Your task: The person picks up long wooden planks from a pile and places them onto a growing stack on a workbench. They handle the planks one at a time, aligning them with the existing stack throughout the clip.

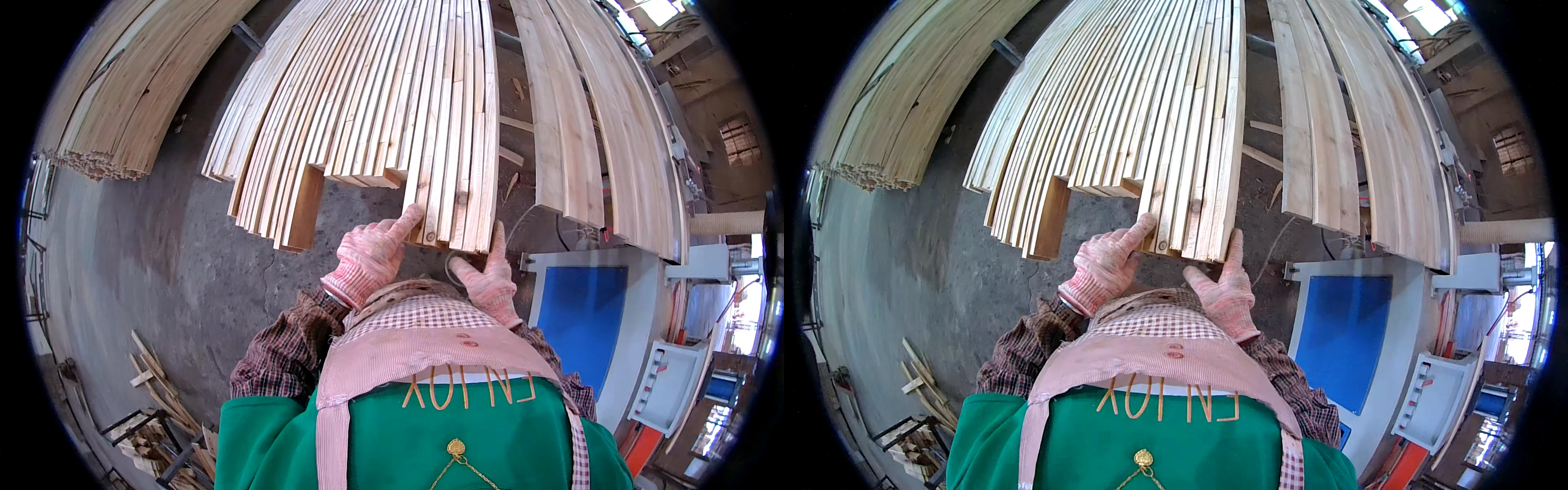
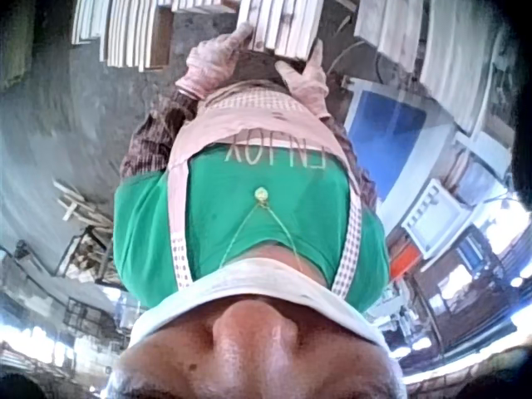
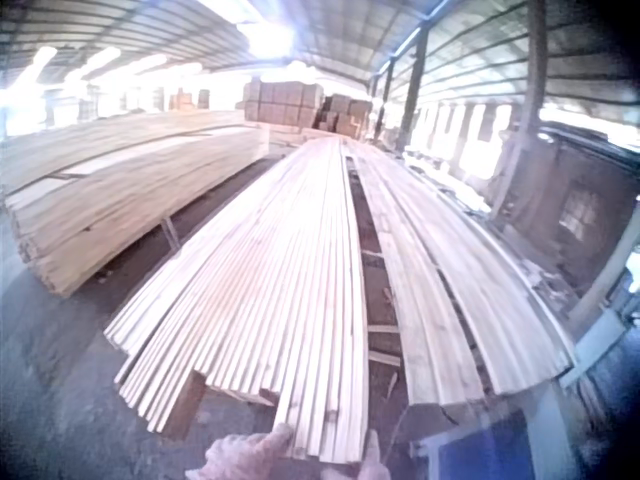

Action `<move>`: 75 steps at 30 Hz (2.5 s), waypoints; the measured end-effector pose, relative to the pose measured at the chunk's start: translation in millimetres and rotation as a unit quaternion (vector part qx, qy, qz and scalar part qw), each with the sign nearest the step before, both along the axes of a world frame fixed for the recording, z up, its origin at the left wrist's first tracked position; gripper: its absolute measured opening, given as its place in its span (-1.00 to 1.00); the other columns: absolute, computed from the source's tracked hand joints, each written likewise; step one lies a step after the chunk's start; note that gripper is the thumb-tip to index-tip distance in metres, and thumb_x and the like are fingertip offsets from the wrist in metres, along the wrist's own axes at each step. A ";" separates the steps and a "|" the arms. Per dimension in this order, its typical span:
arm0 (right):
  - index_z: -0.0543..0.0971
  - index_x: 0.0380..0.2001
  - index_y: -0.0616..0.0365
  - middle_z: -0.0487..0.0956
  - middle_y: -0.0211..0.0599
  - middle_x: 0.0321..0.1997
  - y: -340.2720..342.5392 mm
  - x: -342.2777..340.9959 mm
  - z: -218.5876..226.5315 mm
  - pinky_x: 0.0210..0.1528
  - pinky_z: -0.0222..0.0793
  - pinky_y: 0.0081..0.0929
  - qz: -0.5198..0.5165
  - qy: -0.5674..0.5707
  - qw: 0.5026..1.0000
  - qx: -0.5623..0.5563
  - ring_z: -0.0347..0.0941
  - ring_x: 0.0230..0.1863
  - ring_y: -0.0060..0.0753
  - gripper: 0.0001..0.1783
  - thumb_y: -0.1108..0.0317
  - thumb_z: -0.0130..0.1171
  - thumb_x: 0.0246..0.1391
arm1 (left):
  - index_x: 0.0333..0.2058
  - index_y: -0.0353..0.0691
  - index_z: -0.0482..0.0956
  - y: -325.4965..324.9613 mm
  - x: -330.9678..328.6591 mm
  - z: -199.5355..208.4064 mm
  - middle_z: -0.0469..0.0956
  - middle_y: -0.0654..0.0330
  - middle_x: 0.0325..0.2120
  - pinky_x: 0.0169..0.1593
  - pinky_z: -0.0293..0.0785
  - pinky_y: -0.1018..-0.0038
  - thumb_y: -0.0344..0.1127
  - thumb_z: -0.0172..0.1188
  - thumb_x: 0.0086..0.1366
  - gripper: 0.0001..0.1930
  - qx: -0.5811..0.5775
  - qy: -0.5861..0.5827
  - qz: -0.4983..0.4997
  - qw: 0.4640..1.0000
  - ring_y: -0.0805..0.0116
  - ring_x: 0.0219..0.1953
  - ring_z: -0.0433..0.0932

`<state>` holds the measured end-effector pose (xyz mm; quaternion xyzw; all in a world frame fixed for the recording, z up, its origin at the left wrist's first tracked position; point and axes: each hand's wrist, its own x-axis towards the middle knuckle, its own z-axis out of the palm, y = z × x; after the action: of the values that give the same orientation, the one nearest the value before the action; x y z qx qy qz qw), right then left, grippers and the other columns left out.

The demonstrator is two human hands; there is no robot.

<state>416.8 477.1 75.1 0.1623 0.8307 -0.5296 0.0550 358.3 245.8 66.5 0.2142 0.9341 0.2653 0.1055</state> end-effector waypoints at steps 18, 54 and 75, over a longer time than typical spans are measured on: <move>-0.19 0.56 0.22 0.54 0.11 0.25 4.9 -0.2 -7.0 0.26 0.45 -0.32 -0.004 0.010 0.999 -0.042 0.55 0.21 -0.09 0.30 0.28 0.50 -0.02 | 0.32 0.28 0.38 19.8 -0.7 24.4 0.14 -0.05 0.42 0.43 0.06 -0.18 -0.27 0.34 0.13 -0.26 -0.094 0.166 -0.076 0.979 -0.15 0.44 0.15; 0.55 -0.07 0.06 0.67 -0.25 -0.24 118.2 -110.5 -66.5 -0.16 0.51 0.11 -0.240 0.112 0.817 -0.513 0.62 -0.25 -0.12 -0.54 -0.12 0.03 0.36 | 0.32 -0.05 0.40 96.1 -22.0 44.8 0.28 0.01 0.33 0.50 -0.10 -0.02 0.27 0.20 0.28 -0.24 0.008 0.173 -0.008 0.985 -0.08 0.43 0.14; 0.34 0.33 0.14 0.68 0.03 -0.09 71.7 -6.4 -34.2 -0.01 0.56 -0.04 0.145 -0.040 0.926 0.347 0.68 -0.09 0.03 -0.10 -0.25 0.20 0.08 | 0.23 -0.12 0.49 98.8 -26.2 57.8 0.36 0.00 0.26 0.47 0.01 0.00 0.18 0.32 0.20 -0.28 0.040 0.175 -0.009 0.984 -0.03 0.39 0.22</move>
<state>410.3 548.8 41.0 0.0701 0.9741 -0.1875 0.1051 332.0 344.6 124.3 0.2698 0.9248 0.2601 -0.0659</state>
